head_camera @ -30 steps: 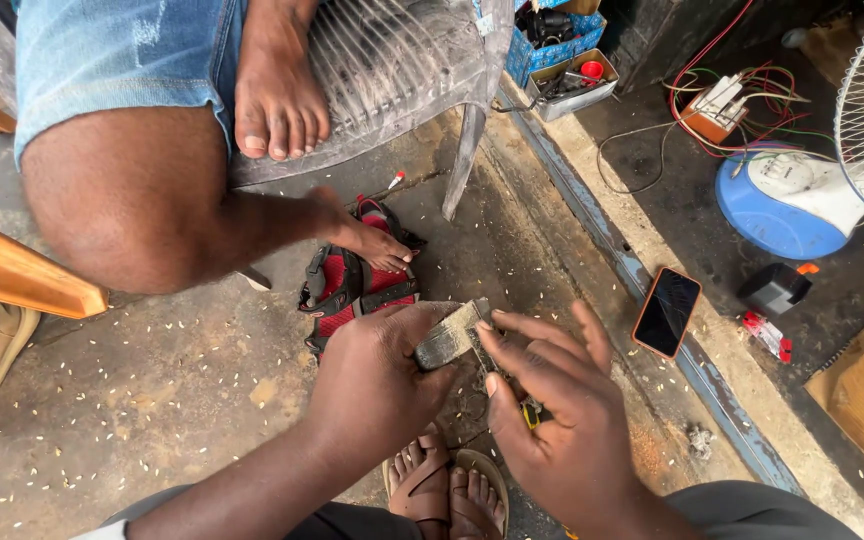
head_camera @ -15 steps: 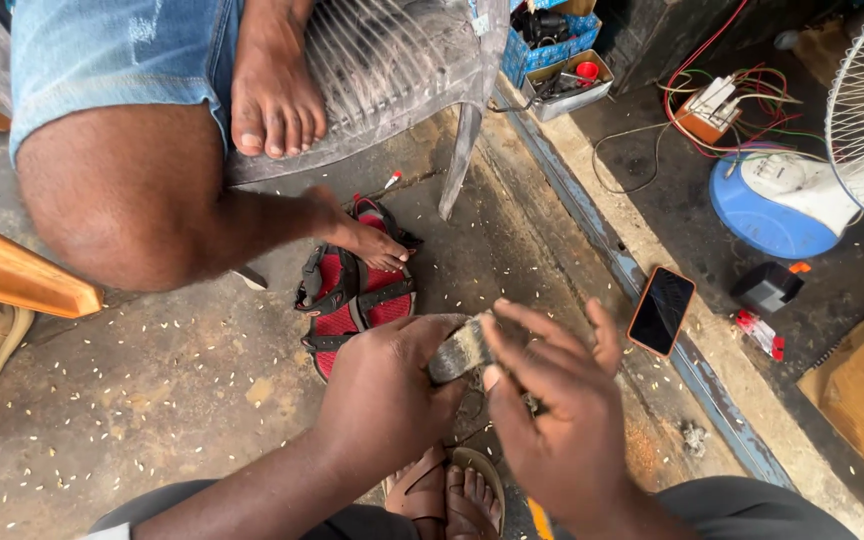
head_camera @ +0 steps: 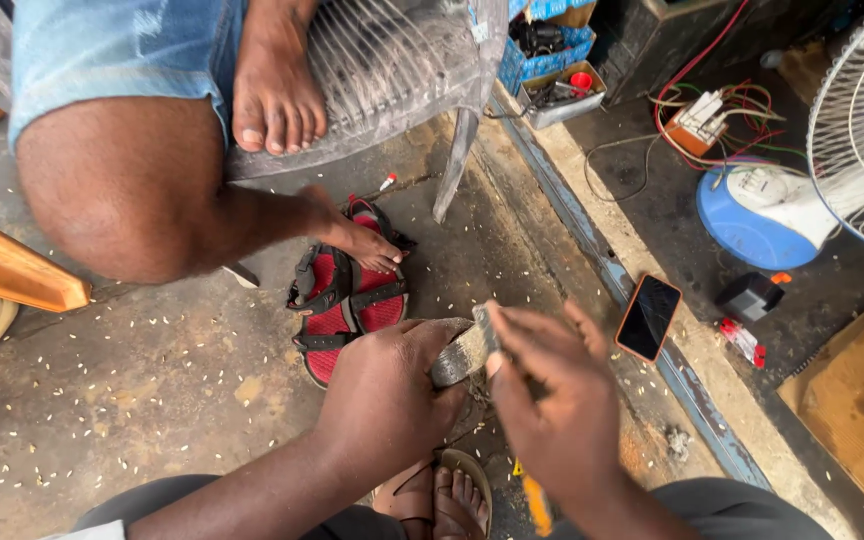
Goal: Cleaning and inspecting small motorcycle or mechanical parts using a file and small tools.
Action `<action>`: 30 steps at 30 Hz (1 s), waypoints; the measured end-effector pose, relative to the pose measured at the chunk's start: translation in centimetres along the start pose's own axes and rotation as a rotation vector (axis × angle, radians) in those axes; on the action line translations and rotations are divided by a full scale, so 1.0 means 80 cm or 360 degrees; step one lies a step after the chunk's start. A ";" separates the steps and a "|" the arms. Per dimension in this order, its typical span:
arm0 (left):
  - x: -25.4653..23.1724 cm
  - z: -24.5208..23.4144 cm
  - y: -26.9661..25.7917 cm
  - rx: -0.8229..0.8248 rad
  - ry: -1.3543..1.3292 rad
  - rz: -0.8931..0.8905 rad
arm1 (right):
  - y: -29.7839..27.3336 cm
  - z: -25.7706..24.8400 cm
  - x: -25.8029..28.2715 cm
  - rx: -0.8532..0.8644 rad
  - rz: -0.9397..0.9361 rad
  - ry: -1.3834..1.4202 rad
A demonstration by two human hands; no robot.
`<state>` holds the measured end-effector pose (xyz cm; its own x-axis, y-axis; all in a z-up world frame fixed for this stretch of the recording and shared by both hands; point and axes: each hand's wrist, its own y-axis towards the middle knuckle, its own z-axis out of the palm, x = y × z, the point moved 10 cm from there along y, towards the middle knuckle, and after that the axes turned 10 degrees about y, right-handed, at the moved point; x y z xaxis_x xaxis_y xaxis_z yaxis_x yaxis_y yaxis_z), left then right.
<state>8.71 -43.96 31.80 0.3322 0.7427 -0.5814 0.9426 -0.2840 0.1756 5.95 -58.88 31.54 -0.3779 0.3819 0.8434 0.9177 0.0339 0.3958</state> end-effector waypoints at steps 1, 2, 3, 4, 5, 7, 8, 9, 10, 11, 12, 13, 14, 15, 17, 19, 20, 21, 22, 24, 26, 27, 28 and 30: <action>0.003 0.000 0.002 0.0055 -0.0010 -0.0060 | -0.002 0.007 0.013 0.0054 -0.0071 -0.0092; 0.006 0.001 0.003 0.0109 -0.0021 -0.0121 | -0.004 0.014 0.025 0.0107 -0.0142 -0.0185; 0.007 0.001 0.003 0.0115 -0.0019 -0.0124 | -0.005 0.015 0.015 0.0107 -0.0137 -0.0181; 0.007 0.001 0.002 0.0099 -0.0009 -0.0118 | -0.005 0.011 0.001 0.0043 -0.0096 -0.0176; 0.006 0.001 0.003 0.0082 -0.0003 -0.0109 | -0.006 0.006 -0.012 -0.0021 -0.0055 -0.0176; 0.007 0.002 0.000 0.0083 -0.0002 -0.0090 | -0.005 0.007 0.001 0.0003 -0.0101 -0.0238; 0.007 0.002 -0.001 0.0081 0.0000 -0.0073 | -0.004 0.009 0.010 0.0028 -0.0151 -0.0299; 0.008 0.001 0.000 0.0078 0.0002 -0.0077 | -0.003 0.010 0.012 0.0032 -0.0154 -0.0296; 0.011 0.002 0.000 0.0105 0.0025 -0.0120 | -0.002 0.012 0.017 0.0042 -0.0193 -0.0297; 0.015 0.004 0.000 0.0139 0.0046 -0.0161 | -0.003 0.014 0.022 0.0051 -0.0227 -0.0300; 0.013 0.003 -0.002 0.0143 0.0047 -0.0164 | -0.004 0.013 0.019 0.0052 -0.0223 -0.0297; 0.010 0.005 -0.002 0.0174 0.0047 -0.0156 | -0.002 0.008 0.012 0.0028 -0.0152 -0.0261; 0.007 0.006 -0.003 0.0206 0.0047 -0.0149 | 0.000 0.004 0.006 0.0003 -0.0082 -0.0225; 0.010 0.005 -0.002 0.0195 0.0048 -0.0148 | -0.001 0.005 0.012 0.0004 -0.0093 -0.0226; 0.011 -0.006 -0.001 0.0045 -0.0069 -0.0089 | -0.006 0.019 0.029 0.0105 -0.0182 -0.0244; 0.010 -0.004 -0.002 0.0035 -0.0048 -0.0084 | 0.002 0.014 0.022 0.0077 -0.0158 -0.0246; 0.009 -0.003 -0.003 0.0030 -0.0032 -0.0076 | 0.004 0.010 0.017 0.0049 -0.0131 -0.0253; 0.008 -0.003 -0.005 0.0032 -0.0036 -0.0073 | 0.001 0.010 0.015 0.0048 -0.0128 -0.0258; 0.004 -0.003 -0.006 0.0038 -0.0026 -0.0051 | -0.002 0.007 0.010 0.0019 -0.0087 -0.0259; 0.000 -0.008 -0.004 0.0027 -0.0013 -0.0029 | -0.002 0.006 0.013 -0.0006 -0.0063 -0.0258; 0.006 -0.012 -0.002 0.0048 -0.0027 -0.0133 | -0.007 0.014 0.036 0.0043 -0.0171 -0.0245; 0.006 -0.008 -0.004 0.0053 -0.0025 -0.0130 | -0.004 0.012 0.033 0.0039 -0.0168 -0.0244; 0.004 -0.006 -0.006 0.0040 -0.0010 -0.0102 | -0.002 0.007 0.026 0.0014 -0.0127 -0.0220; 0.002 -0.003 -0.008 0.0025 -0.0005 -0.0070 | -0.002 0.002 0.023 -0.0009 -0.0088 -0.0207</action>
<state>8.17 -43.49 31.81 0.2902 0.7529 -0.5907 0.9556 -0.2605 0.1375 5.17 -58.01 32.97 -0.4085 0.4961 0.7662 0.8951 0.0532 0.4428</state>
